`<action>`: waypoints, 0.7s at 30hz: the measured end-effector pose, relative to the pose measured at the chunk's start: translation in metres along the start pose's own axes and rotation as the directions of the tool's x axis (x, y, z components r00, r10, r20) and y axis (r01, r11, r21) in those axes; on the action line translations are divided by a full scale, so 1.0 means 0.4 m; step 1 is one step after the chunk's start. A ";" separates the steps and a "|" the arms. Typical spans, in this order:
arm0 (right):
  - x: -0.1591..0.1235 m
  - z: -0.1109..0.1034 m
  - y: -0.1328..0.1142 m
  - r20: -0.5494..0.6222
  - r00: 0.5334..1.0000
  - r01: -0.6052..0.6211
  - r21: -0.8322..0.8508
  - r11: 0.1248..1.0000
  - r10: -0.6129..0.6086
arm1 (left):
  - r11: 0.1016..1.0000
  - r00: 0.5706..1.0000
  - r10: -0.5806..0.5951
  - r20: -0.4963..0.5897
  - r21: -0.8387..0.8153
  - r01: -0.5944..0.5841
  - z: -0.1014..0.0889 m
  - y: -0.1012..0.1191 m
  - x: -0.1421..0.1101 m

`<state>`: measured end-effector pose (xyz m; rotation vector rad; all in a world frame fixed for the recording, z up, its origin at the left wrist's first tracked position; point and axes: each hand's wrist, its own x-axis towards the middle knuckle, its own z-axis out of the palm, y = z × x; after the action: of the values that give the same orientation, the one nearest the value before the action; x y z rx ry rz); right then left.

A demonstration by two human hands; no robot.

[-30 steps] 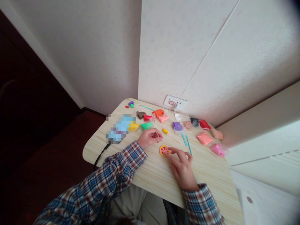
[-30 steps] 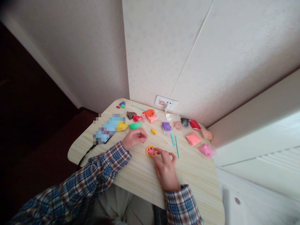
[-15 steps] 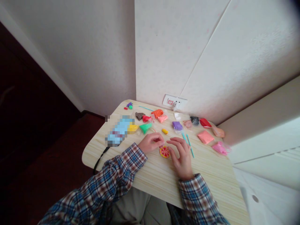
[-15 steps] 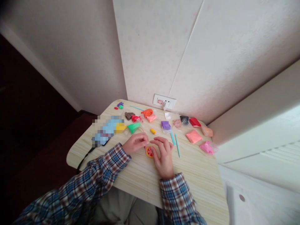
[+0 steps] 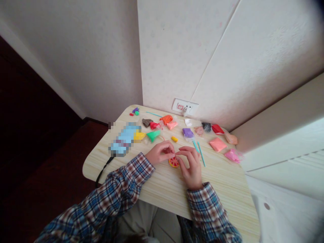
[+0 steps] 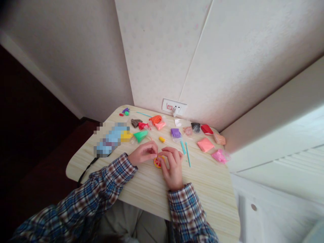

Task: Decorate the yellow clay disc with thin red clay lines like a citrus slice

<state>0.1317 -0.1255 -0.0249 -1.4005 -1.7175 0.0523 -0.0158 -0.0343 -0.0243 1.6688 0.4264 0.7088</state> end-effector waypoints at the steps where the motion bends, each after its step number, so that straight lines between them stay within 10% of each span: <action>1: -0.001 -0.001 -0.001 0.000 1.000 0.011 -0.005 1.000 -0.011 | 0.999 1.000 -0.013 0.012 -0.043 0.013 -0.001 -0.003 0.000; 21: -0.009 0.002 -0.001 0.022 0.999 0.047 0.022 0.999 -0.047 | 0.982 0.995 -0.062 0.076 -0.173 0.074 -0.009 -0.010 0.004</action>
<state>0.1307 -0.1282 -0.0274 -1.3480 -1.7625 0.0605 -0.0167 -0.0299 -0.0276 1.5011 0.3587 0.6175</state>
